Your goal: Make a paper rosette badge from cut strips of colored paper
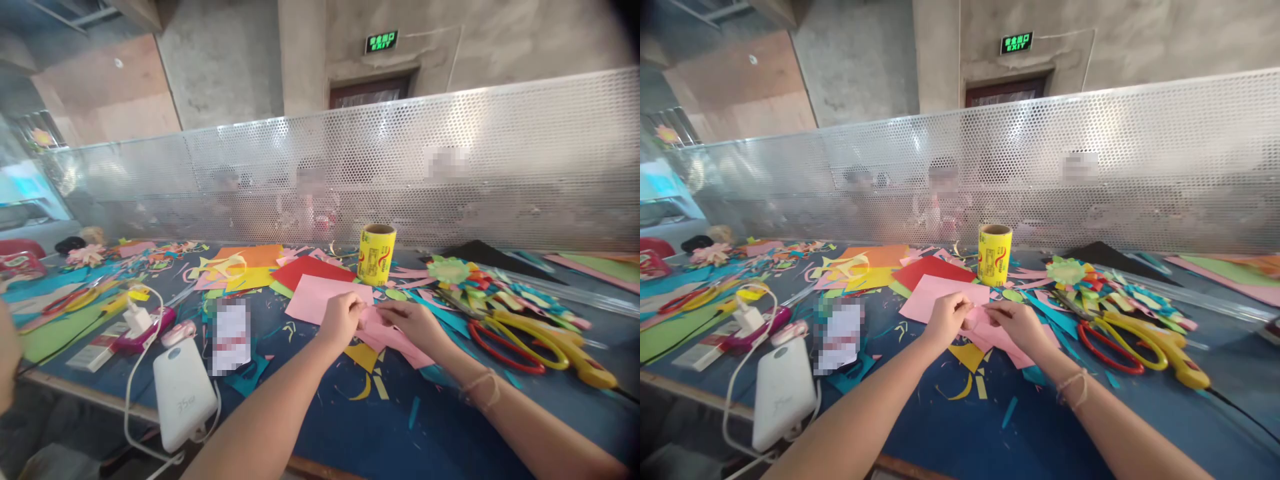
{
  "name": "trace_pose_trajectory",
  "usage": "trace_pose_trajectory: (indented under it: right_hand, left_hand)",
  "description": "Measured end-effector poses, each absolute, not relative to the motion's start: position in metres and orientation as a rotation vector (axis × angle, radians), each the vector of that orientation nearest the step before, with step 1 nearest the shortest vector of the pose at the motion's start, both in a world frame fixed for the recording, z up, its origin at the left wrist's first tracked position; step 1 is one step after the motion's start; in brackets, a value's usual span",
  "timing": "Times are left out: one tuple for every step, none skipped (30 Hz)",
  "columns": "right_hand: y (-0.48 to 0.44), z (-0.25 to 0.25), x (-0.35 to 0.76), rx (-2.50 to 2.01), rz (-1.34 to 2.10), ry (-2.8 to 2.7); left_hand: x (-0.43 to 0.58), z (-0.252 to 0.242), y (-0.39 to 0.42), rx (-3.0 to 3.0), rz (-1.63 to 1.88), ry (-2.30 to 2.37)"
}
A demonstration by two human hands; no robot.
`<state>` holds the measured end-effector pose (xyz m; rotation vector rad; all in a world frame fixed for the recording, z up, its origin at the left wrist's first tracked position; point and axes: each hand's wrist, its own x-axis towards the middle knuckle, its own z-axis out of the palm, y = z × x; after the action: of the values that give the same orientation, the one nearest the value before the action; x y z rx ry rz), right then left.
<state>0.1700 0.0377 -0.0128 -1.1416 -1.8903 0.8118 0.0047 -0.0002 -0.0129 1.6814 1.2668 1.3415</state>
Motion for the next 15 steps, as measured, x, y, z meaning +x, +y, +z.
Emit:
trace_pose_trajectory:
  right_hand:
    - [0.040,-0.014,0.171,-1.146,0.784,-1.891]
    - [0.043,-0.015,0.172,-1.156,0.769,-1.879]
    - [0.046,-0.016,0.174,-1.174,0.772,-1.856]
    - [0.049,-0.017,0.175,-1.196,0.792,-1.818]
    - [0.051,-0.017,0.176,-1.219,0.824,-1.770]
    - [0.053,-0.018,0.177,-1.236,0.860,-1.720]
    - [0.055,-0.018,0.178,-1.239,0.890,-1.672]
    - [0.056,-0.017,0.179,-1.232,0.911,-1.637]
    - [0.056,-0.017,0.179,-1.219,0.921,-1.617]
    - [0.056,-0.017,0.180,-1.213,0.922,-1.614]
    - [0.055,-0.018,0.180,-1.212,0.917,-1.627]
    - [0.053,-0.018,0.179,-1.215,0.903,-1.649]
    - [0.050,-0.019,0.178,-1.223,0.885,-1.676]
    - [0.048,-0.019,0.177,-1.220,0.859,-1.702]
    - [0.045,-0.020,0.176,-1.206,0.825,-1.721]
  left_hand:
    - [0.005,-0.012,-0.001,1.671,1.356,1.271]
    - [0.005,-0.011,-0.001,1.654,1.376,1.278]
    - [0.005,-0.009,-0.001,1.630,1.402,1.287]
    - [0.005,-0.008,-0.001,1.601,1.428,1.297]
    - [0.005,-0.006,-0.002,1.570,1.451,1.303]
    - [0.005,-0.005,-0.002,1.542,1.463,1.306]
    - [0.006,-0.004,-0.002,1.521,1.464,1.306]
    - [0.006,-0.004,-0.002,1.506,1.455,1.304]
    - [0.007,-0.004,-0.002,1.494,1.444,1.303]
    - [0.008,-0.004,-0.002,1.482,1.432,1.301]
    - [0.008,-0.004,-0.002,1.467,1.423,1.300]
    - [0.007,-0.004,-0.002,1.448,1.417,1.301]
    - [0.007,-0.003,-0.002,1.429,1.416,1.305]
    - [0.006,-0.003,-0.001,1.410,1.417,1.315]
    - [0.005,-0.003,-0.001,1.397,1.418,1.328]
